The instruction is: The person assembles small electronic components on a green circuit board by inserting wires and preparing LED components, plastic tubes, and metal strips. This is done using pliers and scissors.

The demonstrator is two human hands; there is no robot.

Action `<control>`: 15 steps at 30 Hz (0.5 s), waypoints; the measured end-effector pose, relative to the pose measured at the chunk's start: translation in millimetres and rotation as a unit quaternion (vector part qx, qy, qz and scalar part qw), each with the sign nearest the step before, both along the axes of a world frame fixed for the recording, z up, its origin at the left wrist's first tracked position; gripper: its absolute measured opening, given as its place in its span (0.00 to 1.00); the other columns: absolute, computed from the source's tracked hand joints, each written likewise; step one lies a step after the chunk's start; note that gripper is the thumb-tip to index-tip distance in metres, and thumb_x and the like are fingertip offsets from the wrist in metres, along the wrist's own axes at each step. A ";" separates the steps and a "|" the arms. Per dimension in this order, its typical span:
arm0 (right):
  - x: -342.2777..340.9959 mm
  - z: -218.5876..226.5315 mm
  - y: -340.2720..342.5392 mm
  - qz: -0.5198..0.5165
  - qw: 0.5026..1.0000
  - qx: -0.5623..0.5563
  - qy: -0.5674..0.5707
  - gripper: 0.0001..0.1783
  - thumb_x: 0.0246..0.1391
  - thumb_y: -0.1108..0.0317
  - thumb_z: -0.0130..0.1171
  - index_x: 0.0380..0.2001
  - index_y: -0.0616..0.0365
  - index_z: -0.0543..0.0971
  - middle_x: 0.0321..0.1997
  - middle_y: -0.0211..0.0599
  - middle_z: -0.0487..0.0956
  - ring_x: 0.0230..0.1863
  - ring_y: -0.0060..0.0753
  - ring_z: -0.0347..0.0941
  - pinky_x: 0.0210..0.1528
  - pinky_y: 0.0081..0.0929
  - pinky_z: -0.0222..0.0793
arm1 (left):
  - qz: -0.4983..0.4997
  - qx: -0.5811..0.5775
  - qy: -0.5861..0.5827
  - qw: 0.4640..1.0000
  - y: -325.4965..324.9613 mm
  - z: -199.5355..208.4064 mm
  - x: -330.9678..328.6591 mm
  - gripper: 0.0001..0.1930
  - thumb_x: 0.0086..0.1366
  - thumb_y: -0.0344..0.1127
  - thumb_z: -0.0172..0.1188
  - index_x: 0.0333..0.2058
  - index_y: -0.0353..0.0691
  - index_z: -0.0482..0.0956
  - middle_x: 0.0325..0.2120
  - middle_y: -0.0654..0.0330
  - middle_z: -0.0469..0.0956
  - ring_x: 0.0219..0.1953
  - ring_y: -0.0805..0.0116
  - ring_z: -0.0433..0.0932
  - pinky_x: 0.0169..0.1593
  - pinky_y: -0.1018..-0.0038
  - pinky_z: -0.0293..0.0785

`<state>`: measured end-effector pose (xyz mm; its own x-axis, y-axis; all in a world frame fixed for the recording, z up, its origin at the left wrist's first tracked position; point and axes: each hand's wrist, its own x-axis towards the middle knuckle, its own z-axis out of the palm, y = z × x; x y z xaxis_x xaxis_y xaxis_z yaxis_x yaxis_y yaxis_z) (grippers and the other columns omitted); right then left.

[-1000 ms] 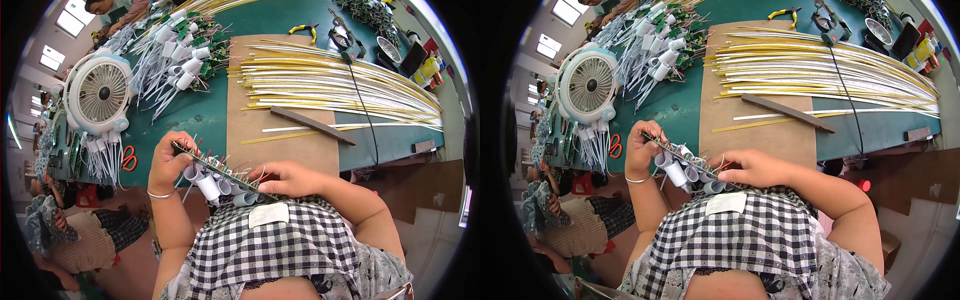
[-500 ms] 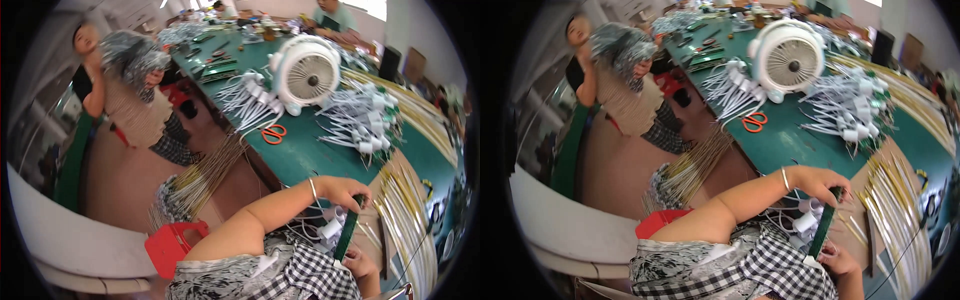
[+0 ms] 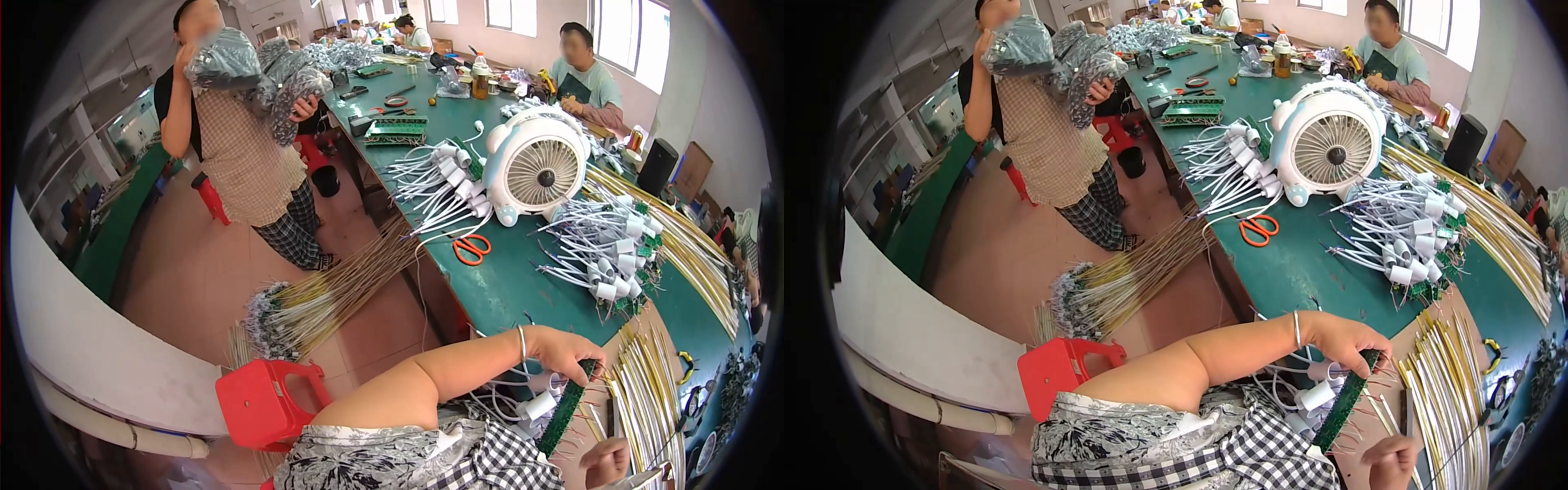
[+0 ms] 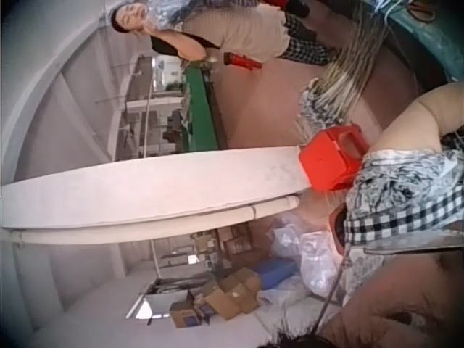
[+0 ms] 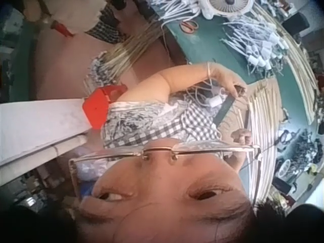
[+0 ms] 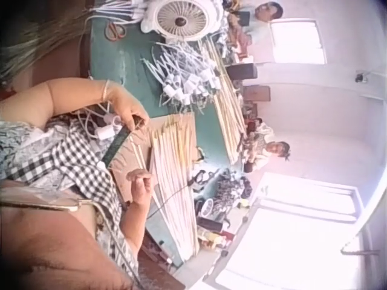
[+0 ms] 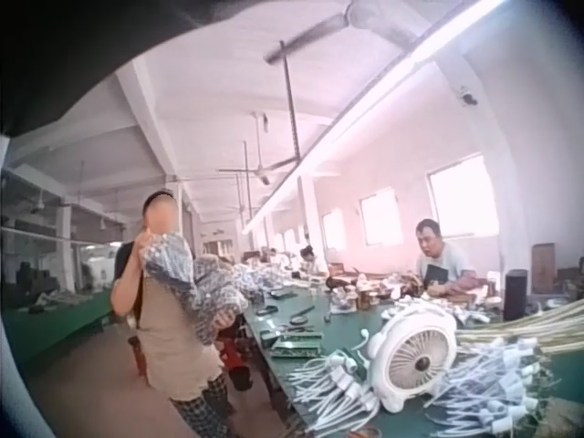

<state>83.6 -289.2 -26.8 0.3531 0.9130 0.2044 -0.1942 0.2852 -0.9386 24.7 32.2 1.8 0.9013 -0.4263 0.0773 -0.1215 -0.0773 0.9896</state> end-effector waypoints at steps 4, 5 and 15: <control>-44.3 13.7 28.9 -0.062 0.994 -0.069 0.059 0.38 0.50 0.47 0.60 0.56 0.62 0.64 0.51 0.45 0.68 0.50 0.41 0.67 0.50 0.37 0.68 | 0.001 -0.038 -0.030 0.999 -2.7 -10.6 7.2 0.12 0.55 0.29 0.61 0.38 0.38 0.70 0.27 0.63 0.72 0.25 0.76 0.71 0.26 0.77 0.70; -42.9 -4.1 26.8 -0.064 0.984 -0.159 0.037 0.43 0.47 0.44 0.62 0.57 0.62 0.62 0.53 0.45 0.67 0.52 0.41 0.66 0.50 0.38 0.68 | 0.006 -0.038 -0.031 0.999 -1.0 -9.7 5.1 0.12 0.55 0.29 0.61 0.38 0.38 0.70 0.27 0.63 0.72 0.25 0.76 0.71 0.26 0.77 0.70; -61.2 -14.3 36.1 -0.129 0.927 -0.343 -0.076 0.16 0.54 0.68 0.57 0.44 0.63 0.73 0.41 0.40 0.75 0.43 0.30 0.70 0.48 0.28 0.66 | 0.006 -0.001 0.002 1.000 -3.6 -0.3 -4.1 0.13 0.55 0.29 0.61 0.39 0.37 0.70 0.32 0.63 0.72 0.32 0.75 0.71 0.34 0.76 0.70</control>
